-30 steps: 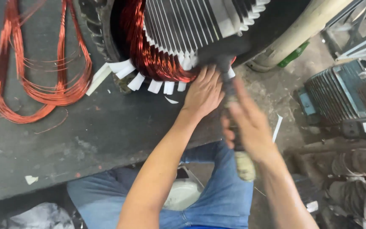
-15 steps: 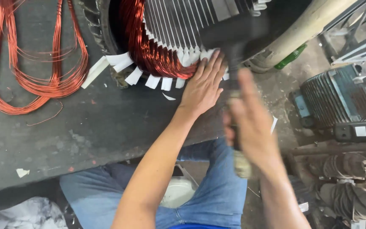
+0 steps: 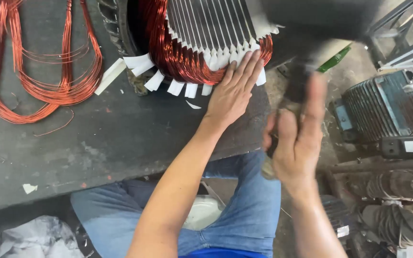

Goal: A person is rewinding an electric motor stator by manually inserting copper coils into slots and using a hammer to seat them properly.

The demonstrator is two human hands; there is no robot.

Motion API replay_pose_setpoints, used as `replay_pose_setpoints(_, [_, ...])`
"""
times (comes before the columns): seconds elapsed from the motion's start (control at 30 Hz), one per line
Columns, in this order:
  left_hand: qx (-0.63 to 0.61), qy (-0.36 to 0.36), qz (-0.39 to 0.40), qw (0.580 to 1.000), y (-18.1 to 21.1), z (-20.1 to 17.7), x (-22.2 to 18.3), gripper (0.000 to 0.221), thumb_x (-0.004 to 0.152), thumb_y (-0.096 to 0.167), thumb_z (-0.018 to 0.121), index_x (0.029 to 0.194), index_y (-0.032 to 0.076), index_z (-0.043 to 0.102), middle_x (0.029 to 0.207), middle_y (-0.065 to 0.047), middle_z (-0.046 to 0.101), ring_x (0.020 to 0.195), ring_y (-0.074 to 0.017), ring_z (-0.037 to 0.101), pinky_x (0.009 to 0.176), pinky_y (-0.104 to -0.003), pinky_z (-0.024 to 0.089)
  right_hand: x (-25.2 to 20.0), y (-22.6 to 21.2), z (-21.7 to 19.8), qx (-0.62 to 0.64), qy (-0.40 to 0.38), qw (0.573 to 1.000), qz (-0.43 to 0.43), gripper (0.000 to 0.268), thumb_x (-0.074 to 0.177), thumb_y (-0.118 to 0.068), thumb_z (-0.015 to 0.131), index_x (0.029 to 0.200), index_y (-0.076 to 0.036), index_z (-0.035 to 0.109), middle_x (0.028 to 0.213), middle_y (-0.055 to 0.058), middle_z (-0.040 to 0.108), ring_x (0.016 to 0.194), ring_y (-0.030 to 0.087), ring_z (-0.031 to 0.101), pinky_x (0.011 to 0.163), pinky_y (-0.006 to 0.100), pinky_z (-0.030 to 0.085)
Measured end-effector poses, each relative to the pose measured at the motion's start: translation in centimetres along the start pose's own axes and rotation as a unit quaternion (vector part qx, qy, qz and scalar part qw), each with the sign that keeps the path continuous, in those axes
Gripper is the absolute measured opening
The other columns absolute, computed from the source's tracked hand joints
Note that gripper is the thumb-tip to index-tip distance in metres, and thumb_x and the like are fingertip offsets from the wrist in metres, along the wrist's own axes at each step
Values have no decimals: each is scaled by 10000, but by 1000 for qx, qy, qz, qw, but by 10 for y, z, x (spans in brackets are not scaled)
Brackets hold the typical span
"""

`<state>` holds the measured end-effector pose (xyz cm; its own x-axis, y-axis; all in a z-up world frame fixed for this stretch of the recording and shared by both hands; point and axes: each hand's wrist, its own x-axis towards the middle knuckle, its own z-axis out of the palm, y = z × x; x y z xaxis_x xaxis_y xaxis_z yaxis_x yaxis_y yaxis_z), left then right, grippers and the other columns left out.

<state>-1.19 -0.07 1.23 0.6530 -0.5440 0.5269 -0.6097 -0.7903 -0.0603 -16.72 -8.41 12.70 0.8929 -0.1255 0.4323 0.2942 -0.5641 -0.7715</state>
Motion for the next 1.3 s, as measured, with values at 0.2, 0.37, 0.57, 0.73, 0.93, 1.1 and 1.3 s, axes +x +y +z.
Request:
replay_pose_setpoints(0.2, [49, -12, 9, 999, -4, 33, 5, 979, 1019, 348, 823, 1744, 99, 214, 1801, -128, 213, 1652, -309, 244, 1385, -520, 178, 3, -5, 23, 246, -97, 956, 128, 608, 1164, -259, 439, 1732, -193, 231, 752, 156, 603, 451, 208, 586, 287, 310, 474])
replay_pose_setpoints(0.37, [31, -34, -4, 999, -1, -16, -1, 1009, 1060, 313, 838, 1761, 48, 162, 1825, -180, 101, 1692, -343, 110, 1379, -487, 182, 5, -3, 14, 327, -54, 929, 166, 740, 1146, -431, 479, 1768, -274, 110, 755, 123, 509, 471, 203, 541, 272, 294, 463])
replay_pose_setpoints(0.57, [-43, -34, -37, 998, 5, -2, 3, 909, 1112, 292, 767, 1790, 114, 188, 1855, -60, 100, 1699, -226, 60, 1374, -394, 100, -4, 19, 69, 302, -141, 899, 285, 629, 1153, -287, 457, 1736, -289, 222, 701, 174, 534, 430, 257, 543, 231, 375, 488])
replay_pose_setpoints(0.73, [62, -11, 13, 998, -3, 10, -7, 536, 1055, 206, 589, 1545, -12, 593, 1686, -129, 510, 1658, -304, 202, 1402, -467, 106, -7, 10, 44, 264, -45, 946, 184, 675, 1167, -390, 403, 1761, -286, 100, 733, 149, 571, 453, 212, 573, 271, 301, 483])
replay_pose_setpoints(0.93, [-116, 57, -2, 992, -9, 10, -4, 677, 1158, 154, 542, 1755, 77, 232, 1832, -81, 193, 1721, -240, 184, 1447, -419, 273, 19, -42, -11, 6, -221, 953, 208, 630, 1115, -240, 478, 1722, -325, 333, 681, 16, 586, 481, 109, 549, 427, 281, 561])
replay_pose_setpoints(1.1, [53, -52, 0, 997, -5, -24, -5, 852, 1194, 269, 736, 1784, 54, 160, 1826, -128, 102, 1694, -292, 125, 1396, -449, 184, -5, -31, -29, 88, 39, 994, 57, 352, 1103, -441, 405, 1403, -275, 482, 732, -40, 685, 522, 85, 652, 491, 234, 578])
replay_pose_setpoints(1.3, [-6, -53, 1, 999, -3, -8, -5, 748, 1138, 66, 484, 1755, 58, 61, 1846, -96, 79, 1719, -241, 105, 1442, -388, 186, 4, 25, 7, -177, -235, 949, 111, 635, 1107, -319, 494, 1718, -299, 322, 995, 232, 748, 800, 427, 674, 789, 456, 508])
